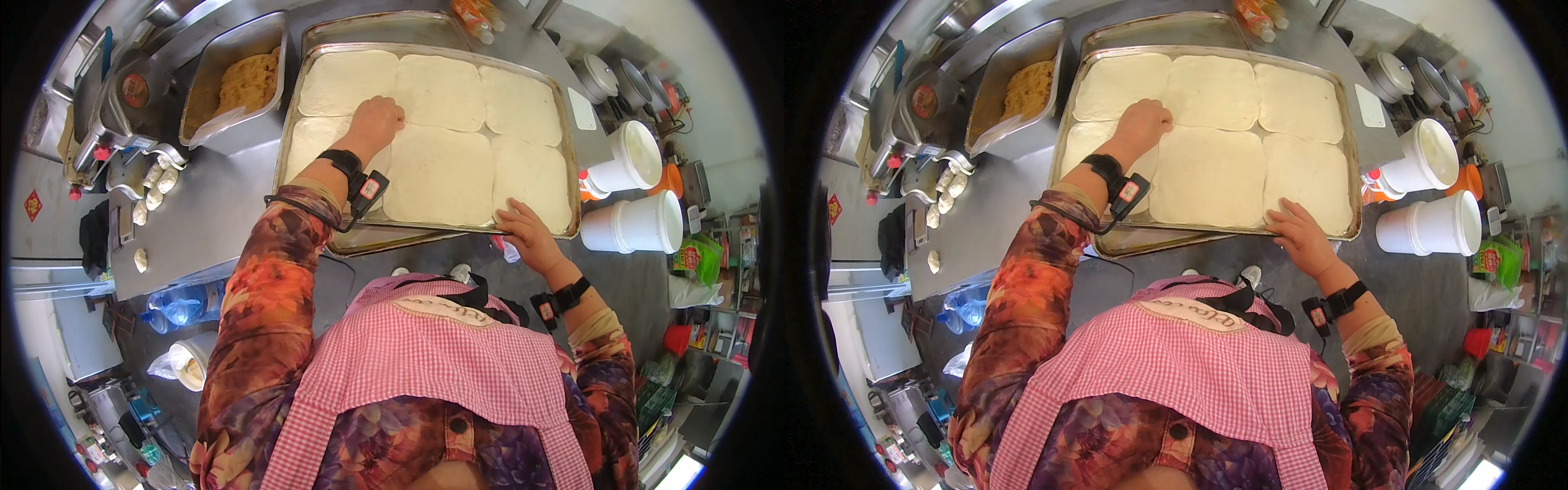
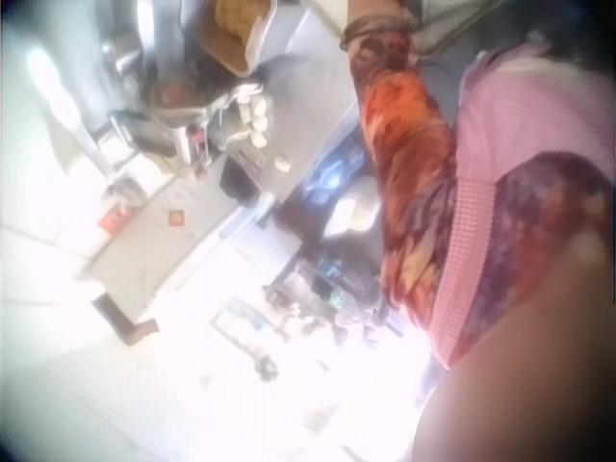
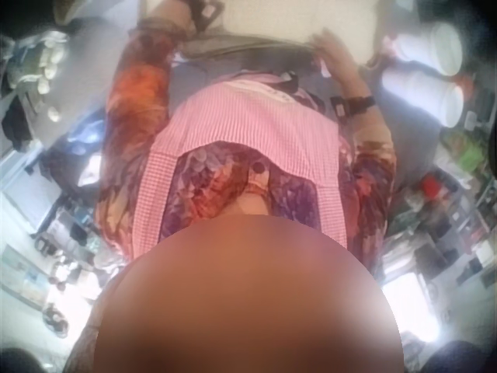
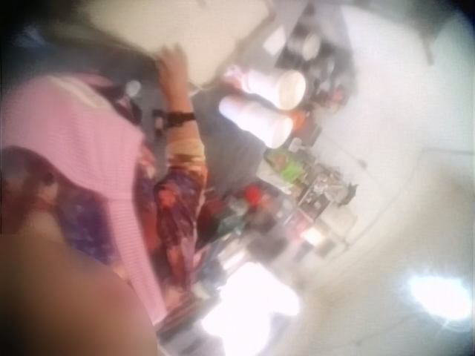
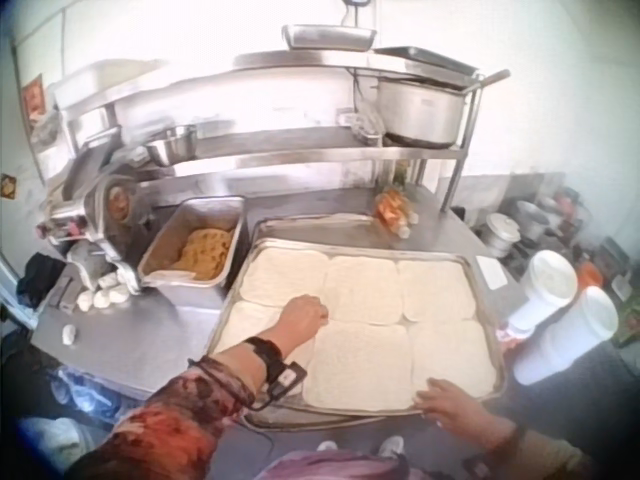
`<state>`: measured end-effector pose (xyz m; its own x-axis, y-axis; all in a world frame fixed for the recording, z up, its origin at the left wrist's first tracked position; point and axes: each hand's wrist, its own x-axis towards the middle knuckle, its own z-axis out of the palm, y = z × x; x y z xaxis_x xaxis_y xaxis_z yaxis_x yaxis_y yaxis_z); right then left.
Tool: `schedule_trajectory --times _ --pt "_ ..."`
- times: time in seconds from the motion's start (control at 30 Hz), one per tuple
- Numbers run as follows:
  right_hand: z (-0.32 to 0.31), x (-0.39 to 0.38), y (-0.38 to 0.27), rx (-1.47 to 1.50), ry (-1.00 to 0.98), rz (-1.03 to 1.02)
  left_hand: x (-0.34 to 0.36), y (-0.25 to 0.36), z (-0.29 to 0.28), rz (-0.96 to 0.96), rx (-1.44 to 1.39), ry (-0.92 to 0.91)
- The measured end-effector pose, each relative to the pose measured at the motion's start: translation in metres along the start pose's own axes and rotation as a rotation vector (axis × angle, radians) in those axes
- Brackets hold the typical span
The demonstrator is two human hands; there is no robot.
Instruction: The person wipes a metal tray, then uses a dough sheeter to flatten dough balls into sheets. They arrange the sheets on the tray and place it into an oven. Later, they remove a tray of baked flatbreads from the oven and continue preparing more dough sheets.
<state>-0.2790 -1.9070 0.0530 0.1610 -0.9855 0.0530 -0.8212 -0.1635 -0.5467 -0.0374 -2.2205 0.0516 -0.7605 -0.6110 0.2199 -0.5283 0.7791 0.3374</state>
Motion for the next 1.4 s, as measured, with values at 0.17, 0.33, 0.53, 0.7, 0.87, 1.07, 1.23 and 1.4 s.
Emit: schedule_trajectory --times 0.17,0.33,0.53,0.7,0.87,1.07,1.23,1.4 --pt "-0.006 0.005 -0.001 0.015 -0.018 -0.018 -0.013 0.002 -0.01 0.155 0.152 -0.03" --pt "-0.015 0.026 -0.019 0.086 0.067 0.088 -0.083 0.006 -0.047 0.29 -0.25 -0.234" --pt "0.016 0.103 -0.064 0.104 -0.05 -0.028 -0.135 0.026 -0.049 0.23 -0.039 -0.315" --pt "0.063 0.154 -0.107 0.012 -0.077 -0.129 -0.139 0.033 -0.044 0.019 -0.144 -0.256" --pt "0.088 0.176 -0.126 -0.071 -0.013 -0.254 -0.17 0.033 -0.056 -0.106 -0.434 -0.22" --pt "0.079 0.178 -0.127 -0.119 -0.247 -0.35 -0.199 0.012 -0.063 0.118 -0.19 -0.039" --pt "0.083 0.182 -0.138 0.006 -0.046 -0.298 -0.202 -0.001 -0.052 0.131 -0.158 -0.089" --pt "0.095 0.198 -0.137 -0.081 -0.321 -0.509 -0.207 0.001 -0.05 0.107 -0.14 0.065"
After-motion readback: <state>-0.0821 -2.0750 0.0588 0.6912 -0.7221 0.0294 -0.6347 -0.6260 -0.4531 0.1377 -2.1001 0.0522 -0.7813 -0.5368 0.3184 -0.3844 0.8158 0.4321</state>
